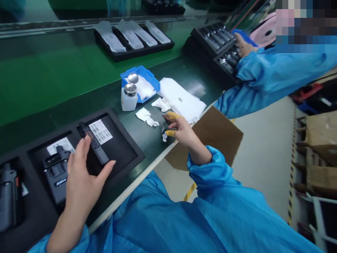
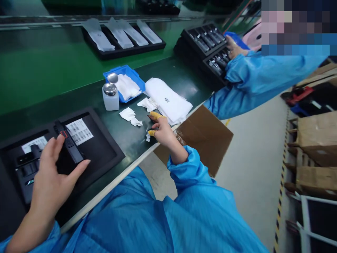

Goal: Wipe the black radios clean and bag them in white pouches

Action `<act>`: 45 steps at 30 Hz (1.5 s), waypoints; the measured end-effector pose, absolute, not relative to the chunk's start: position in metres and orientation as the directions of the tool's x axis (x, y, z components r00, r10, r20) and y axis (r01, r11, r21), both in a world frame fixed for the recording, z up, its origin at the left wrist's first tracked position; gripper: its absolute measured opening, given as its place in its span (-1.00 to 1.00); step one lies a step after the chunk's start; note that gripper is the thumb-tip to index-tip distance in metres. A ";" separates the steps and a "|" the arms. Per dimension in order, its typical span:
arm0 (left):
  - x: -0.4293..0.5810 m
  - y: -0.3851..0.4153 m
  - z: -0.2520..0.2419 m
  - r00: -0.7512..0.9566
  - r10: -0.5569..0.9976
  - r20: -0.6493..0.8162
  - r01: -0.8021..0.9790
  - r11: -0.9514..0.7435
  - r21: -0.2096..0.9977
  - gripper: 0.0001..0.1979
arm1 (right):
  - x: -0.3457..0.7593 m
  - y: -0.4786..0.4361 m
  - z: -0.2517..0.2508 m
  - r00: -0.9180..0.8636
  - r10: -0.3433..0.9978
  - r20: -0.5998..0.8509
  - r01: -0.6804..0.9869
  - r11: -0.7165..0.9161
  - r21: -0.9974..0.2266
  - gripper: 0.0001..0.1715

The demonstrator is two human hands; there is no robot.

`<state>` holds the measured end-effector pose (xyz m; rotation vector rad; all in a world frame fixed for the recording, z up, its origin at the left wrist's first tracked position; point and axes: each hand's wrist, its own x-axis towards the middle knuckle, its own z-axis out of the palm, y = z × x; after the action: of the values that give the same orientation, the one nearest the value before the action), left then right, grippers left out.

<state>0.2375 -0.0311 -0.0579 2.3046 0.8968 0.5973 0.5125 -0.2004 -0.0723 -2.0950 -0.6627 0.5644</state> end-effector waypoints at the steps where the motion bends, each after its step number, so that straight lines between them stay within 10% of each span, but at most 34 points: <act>1: 0.237 -0.031 -0.058 0.671 0.714 0.201 0.451 -0.608 0.654 -0.16 | 0.510 -0.202 -0.074 0.751 0.643 -0.153 0.263 -0.504 -0.823 -0.16; 20: 0.237 -0.031 -0.059 0.664 0.728 0.169 0.462 -0.578 0.673 -0.16 | 0.488 -0.202 -0.053 0.812 0.558 0.170 0.480 -0.475 -0.738 -0.42; 25: 0.237 -0.033 -0.059 0.686 0.700 0.201 0.421 -0.606 0.675 -0.18 | 0.426 -0.161 -0.042 0.558 0.818 0.144 0.419 -0.128 -0.899 -0.43; 32: 0.200 -0.039 -0.049 0.607 0.760 0.234 0.628 -0.638 0.446 -0.24 | 0.369 -0.115 -0.085 0.249 0.968 -0.019 0.211 -0.073 -0.975 -0.11; 39: 0.182 -0.042 -0.065 0.446 0.885 0.132 0.822 -0.464 0.330 -0.21 | 0.368 -0.120 -0.085 0.285 0.956 0.076 0.510 -0.084 -0.856 -0.23; 45: 0.175 -0.033 -0.057 0.422 0.895 0.146 0.740 -0.433 0.515 -0.24 | 0.365 -0.119 -0.085 0.260 0.951 0.164 0.611 -0.031 -0.791 -0.31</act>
<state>0.1750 -0.0330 -0.0566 2.3087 1.3982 0.5725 0.3649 -0.1194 -0.0850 -1.7346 -1.4414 0.5375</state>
